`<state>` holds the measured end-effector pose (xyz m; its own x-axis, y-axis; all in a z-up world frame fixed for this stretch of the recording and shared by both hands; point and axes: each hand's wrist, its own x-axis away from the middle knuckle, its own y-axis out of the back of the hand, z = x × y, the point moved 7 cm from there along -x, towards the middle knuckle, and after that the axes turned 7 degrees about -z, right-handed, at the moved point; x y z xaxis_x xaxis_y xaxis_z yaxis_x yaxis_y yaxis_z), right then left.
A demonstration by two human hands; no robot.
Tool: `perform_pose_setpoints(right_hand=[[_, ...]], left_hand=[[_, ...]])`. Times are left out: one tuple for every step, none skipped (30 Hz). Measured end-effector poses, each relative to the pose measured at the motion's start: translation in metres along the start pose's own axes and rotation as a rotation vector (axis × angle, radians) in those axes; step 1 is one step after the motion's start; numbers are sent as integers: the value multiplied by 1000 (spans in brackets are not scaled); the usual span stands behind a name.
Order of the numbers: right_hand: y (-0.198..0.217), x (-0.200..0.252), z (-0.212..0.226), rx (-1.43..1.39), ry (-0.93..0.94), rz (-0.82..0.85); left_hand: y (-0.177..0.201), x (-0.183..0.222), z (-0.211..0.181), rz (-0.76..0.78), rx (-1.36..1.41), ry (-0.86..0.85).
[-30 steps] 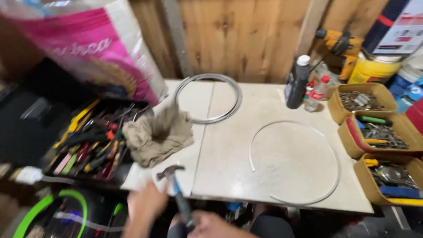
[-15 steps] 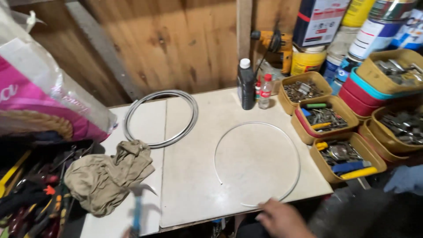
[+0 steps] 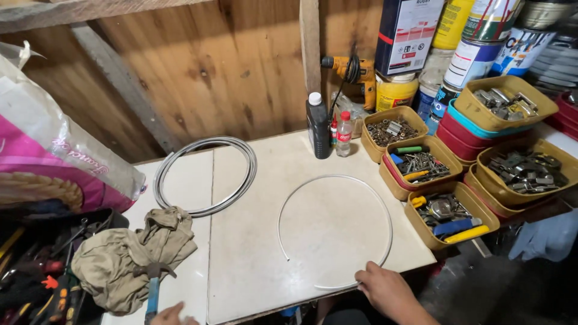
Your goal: Repairing a circular metal hoop using a hammer and pliers on a workbench
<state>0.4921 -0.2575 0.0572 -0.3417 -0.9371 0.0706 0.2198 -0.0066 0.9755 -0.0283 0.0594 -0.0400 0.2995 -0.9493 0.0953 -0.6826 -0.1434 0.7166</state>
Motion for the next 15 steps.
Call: perform_pose_setpoints(right_hand=[[3,-4,7,1,69,-39],[13,-3,15,3,69,-38],[32,-4,28,-52,131,-151],[50,-3,40,-108,192,-264],[75,-2,50,-105,199,-257],[107,0,53,-259,85,-363],[138,3,57,-407,-30,-460],[149,5,58,-397,-23,-446],[170,9,52,-526,-62,-603],[189,14,44,-656,-102,-759],[186,11,40,-656,-93,-742],[176,10,20,-899,-275,-755],[161,11,3,-1140,-470,-751],[139,8,-6,-1140,-470,-728],[112,7,-15,-1168,-527,-675]], left_hand=[[-17,6,-7,113,-383,-387],[-18,10,-15,113,-382,-386],[-29,15,-13,301,-494,-290],[-39,23,-10,489,-603,-189],[-33,52,-23,491,-600,-179],[-15,74,-52,256,-454,-309],[8,101,-75,21,-303,-421],[10,114,-78,27,-300,-404],[21,129,-91,-64,-184,-490],[32,146,-104,-158,-68,-572],[24,140,-96,-160,-73,-554],[15,141,-97,-163,-39,-681],[9,144,-95,-164,-11,-808],[15,152,-96,-165,-23,-790],[16,154,-98,-90,-21,-745]])
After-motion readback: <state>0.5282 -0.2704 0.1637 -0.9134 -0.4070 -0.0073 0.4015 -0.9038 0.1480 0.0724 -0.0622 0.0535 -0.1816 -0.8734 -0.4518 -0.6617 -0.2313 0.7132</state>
